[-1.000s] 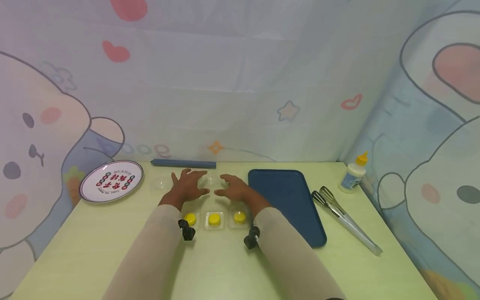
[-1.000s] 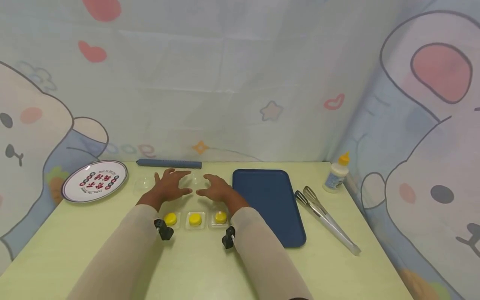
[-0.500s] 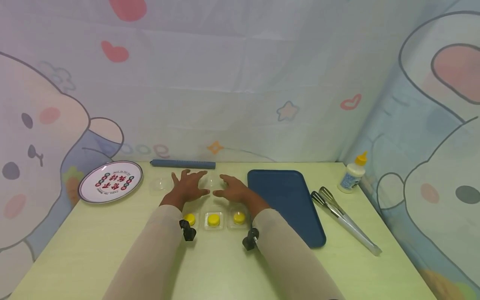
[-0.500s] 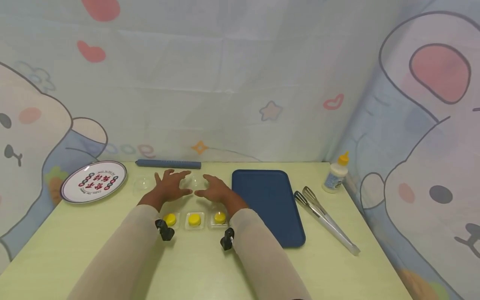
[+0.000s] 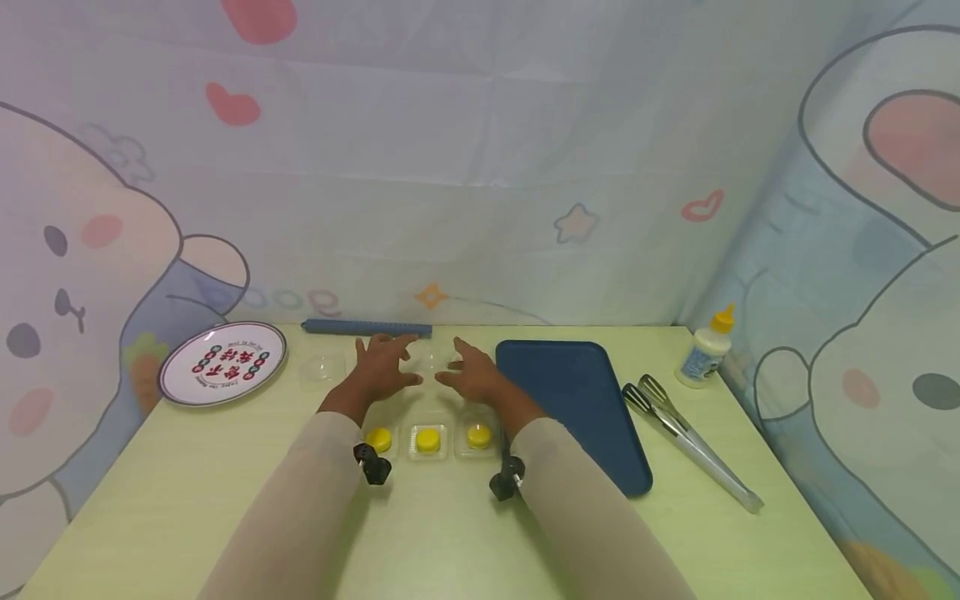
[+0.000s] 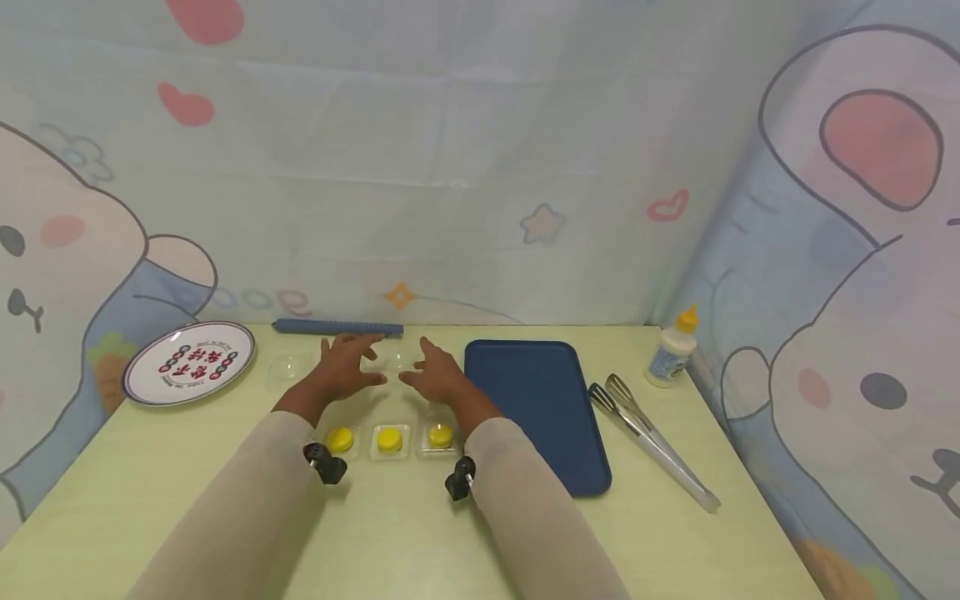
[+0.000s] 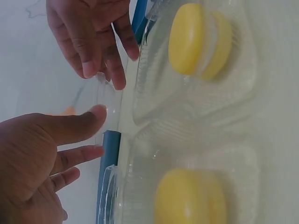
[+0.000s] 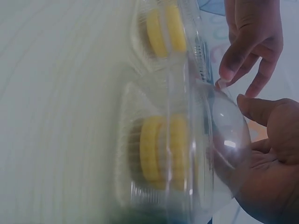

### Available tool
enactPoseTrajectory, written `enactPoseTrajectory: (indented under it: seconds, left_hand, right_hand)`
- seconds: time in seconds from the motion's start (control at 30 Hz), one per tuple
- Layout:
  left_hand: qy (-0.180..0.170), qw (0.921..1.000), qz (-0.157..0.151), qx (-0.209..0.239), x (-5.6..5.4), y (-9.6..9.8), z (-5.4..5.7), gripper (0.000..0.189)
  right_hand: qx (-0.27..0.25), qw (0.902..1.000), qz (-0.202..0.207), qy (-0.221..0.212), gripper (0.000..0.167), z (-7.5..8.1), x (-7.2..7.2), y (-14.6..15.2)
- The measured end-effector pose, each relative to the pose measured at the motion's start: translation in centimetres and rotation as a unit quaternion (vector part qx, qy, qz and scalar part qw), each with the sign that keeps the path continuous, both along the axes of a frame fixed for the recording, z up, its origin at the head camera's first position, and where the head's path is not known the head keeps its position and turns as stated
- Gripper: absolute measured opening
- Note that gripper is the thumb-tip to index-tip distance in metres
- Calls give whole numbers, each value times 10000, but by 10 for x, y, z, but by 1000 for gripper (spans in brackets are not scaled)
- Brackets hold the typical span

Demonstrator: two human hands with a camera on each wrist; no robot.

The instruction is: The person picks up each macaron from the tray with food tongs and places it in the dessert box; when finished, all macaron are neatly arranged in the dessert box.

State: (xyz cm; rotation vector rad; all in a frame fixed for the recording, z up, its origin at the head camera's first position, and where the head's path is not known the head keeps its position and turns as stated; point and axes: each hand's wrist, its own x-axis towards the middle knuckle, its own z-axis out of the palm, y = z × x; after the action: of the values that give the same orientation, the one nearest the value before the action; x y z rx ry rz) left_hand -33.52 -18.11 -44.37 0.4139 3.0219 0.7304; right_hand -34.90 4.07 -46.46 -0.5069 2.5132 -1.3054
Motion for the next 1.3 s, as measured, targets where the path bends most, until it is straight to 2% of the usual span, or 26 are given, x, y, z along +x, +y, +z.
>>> enactPoseTrajectory:
  seconds: [0.1, 0.33, 0.5, 0.63, 0.73, 1.03, 1.3]
  left_hand:
    - [-43, 10000, -19, 85, 1, 0, 0, 76]
    - [107, 9991, -115, 403, 7, 3, 1, 62]
    - [-41, 9975, -33, 704, 7, 4, -1, 70]
    - [-386, 9931, 84, 1102, 9, 2, -4, 82]
    - [-539, 9882, 70, 1433, 11, 0, -5, 85]
    - [-662, 9782, -138, 1964, 16, -4, -5, 73]
    - [-532, 9709, -81, 2335, 17, -5, -9, 56]
  right_hand:
    - [-159, 9999, -32, -7, 85, -4, -1, 3]
    - [-802, 9968, -69, -7, 81, -9, -3, 10]
    - [-1161, 9932, 49, -19, 81, -2, -2, 15]
    - [-1125, 9936, 116, -56, 79, 1, 0, 17]
    - [-1103, 9937, 185, -66, 78, 2, 2, 19]
    - [-1195, 9917, 474, 93, 76, 3, 6, 21]
    - [-517, 9942, 607, 724, 77, 7, 11, 22]
